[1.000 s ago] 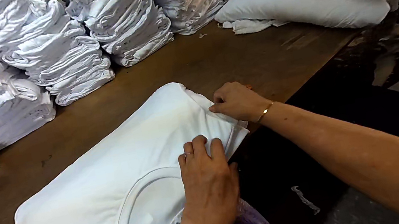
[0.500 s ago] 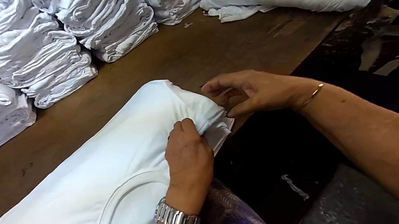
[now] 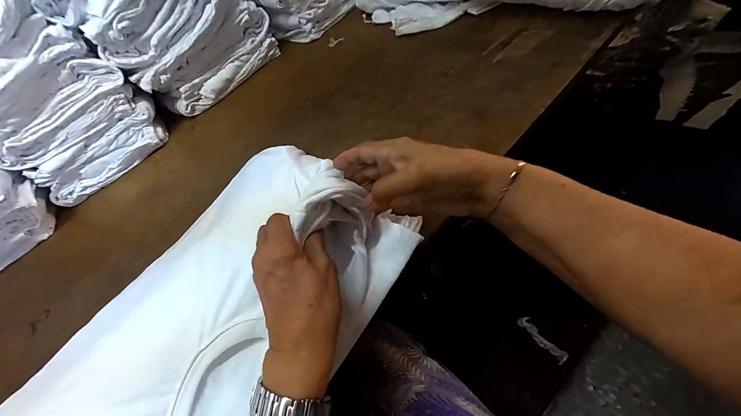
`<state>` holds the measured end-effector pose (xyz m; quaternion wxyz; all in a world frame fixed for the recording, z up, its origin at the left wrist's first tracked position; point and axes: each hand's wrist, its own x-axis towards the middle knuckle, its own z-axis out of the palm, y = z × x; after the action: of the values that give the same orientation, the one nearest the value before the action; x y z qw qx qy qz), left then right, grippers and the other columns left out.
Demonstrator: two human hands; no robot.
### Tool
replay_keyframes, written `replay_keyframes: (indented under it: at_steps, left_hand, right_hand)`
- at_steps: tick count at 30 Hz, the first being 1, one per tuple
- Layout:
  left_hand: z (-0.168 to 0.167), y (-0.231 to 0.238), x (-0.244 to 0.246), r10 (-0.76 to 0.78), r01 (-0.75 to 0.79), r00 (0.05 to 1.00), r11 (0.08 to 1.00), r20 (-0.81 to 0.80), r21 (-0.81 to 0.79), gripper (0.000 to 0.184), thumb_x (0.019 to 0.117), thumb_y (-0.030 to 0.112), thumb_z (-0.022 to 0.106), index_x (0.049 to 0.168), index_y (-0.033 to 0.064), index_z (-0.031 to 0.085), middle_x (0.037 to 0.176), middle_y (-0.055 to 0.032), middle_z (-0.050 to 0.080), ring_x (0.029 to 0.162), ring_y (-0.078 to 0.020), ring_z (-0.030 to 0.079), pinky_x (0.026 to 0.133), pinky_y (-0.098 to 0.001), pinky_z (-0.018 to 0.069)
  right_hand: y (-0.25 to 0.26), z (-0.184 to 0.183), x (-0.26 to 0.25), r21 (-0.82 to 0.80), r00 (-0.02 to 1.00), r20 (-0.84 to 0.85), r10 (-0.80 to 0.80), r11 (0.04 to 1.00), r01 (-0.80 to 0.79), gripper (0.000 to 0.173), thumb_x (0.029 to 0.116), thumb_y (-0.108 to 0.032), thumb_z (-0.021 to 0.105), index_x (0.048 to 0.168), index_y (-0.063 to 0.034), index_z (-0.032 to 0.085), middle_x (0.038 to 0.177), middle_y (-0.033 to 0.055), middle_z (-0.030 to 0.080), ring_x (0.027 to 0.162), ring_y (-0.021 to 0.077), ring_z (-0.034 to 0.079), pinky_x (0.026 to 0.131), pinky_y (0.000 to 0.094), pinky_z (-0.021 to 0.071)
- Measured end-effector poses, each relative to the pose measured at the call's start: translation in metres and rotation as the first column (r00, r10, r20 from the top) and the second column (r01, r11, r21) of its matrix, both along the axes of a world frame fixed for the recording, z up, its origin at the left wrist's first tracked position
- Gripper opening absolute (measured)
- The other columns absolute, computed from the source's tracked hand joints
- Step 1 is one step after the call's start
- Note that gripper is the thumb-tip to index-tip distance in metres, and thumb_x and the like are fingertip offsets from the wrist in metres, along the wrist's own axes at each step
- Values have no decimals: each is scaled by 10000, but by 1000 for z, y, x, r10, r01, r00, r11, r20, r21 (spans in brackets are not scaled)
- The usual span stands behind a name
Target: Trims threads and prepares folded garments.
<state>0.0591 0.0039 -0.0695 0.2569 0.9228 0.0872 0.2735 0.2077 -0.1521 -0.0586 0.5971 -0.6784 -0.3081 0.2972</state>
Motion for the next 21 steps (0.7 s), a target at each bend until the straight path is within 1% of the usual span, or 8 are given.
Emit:
replay_keyframes:
  at_steps: [4,6,10,12,14,16,19,21]
  left_hand:
    - [2,-4,-6,5,-3,997,1000,82,-14,195,1046,213,588,980,30,586,860,-132,618,770,-261,633,671,-443,526]
    - [4,-9,-9,-9,9,993,1000,122,-5,187,1047,230,586,997,50,587,856,-114,604,772,-259,604,662,-426,496]
    - [18,-19,-9,30,-21,973,999,231,-40,184,1052,236,580,1066,56,617,895,-84,622,800,-190,620,682,-359,509]
    - [25,-24,-10,31,-31,953,1000,301,-3,194,1051,198,573,1130,26,618,978,-109,656,890,-203,650,760,-371,537]
    - [26,-31,-10,36,-65,950,994,311,83,310,1052,164,552,1293,-25,594,1192,-183,674,1099,-290,667,925,-466,549]
    - [14,-43,-6,33,-81,973,976,229,201,403,1038,142,521,1387,-57,553,1448,-226,559,1377,-392,505,1101,-599,414]
    - [-32,-56,6,8,-28,999,923,52,384,297,997,137,544,1207,-56,629,1529,-254,465,1479,-460,340,1112,-731,299]
    - [-58,-63,5,6,18,999,897,-53,441,461,998,235,559,1320,-95,573,1607,-278,336,1531,-447,233,1169,-736,203]
  right_hand:
    - [-5,0,20,0,934,-264,-243,968,252,544,1075,-470,467,1339,-5,567,1240,142,640,1103,241,669,923,412,571]
    - [11,7,26,-93,910,-222,-351,936,338,571,1087,-482,442,1335,19,557,1231,175,627,1071,267,675,892,427,583]
    - [65,27,14,-218,980,-78,-185,962,164,573,1083,-520,398,1260,-26,628,1149,177,673,1024,281,680,844,500,564]
    - [82,44,7,-199,999,-40,-27,980,19,462,1106,-416,405,1255,-46,638,1152,144,657,1049,240,646,890,481,526]
    - [88,50,12,-68,1000,-31,1,998,-3,192,1035,-207,484,977,-100,632,840,30,639,747,110,637,659,312,548]
    - [83,36,25,-8,998,2,-56,998,56,162,973,-70,504,849,-95,605,707,-8,604,605,58,593,555,237,512]
    - [67,-21,51,-170,989,58,-136,975,144,165,996,-34,544,906,2,678,773,34,634,676,81,585,650,279,511]
    - [66,-26,51,-222,965,-124,-230,954,199,138,982,-76,535,965,-20,659,805,59,641,689,113,613,637,293,530]
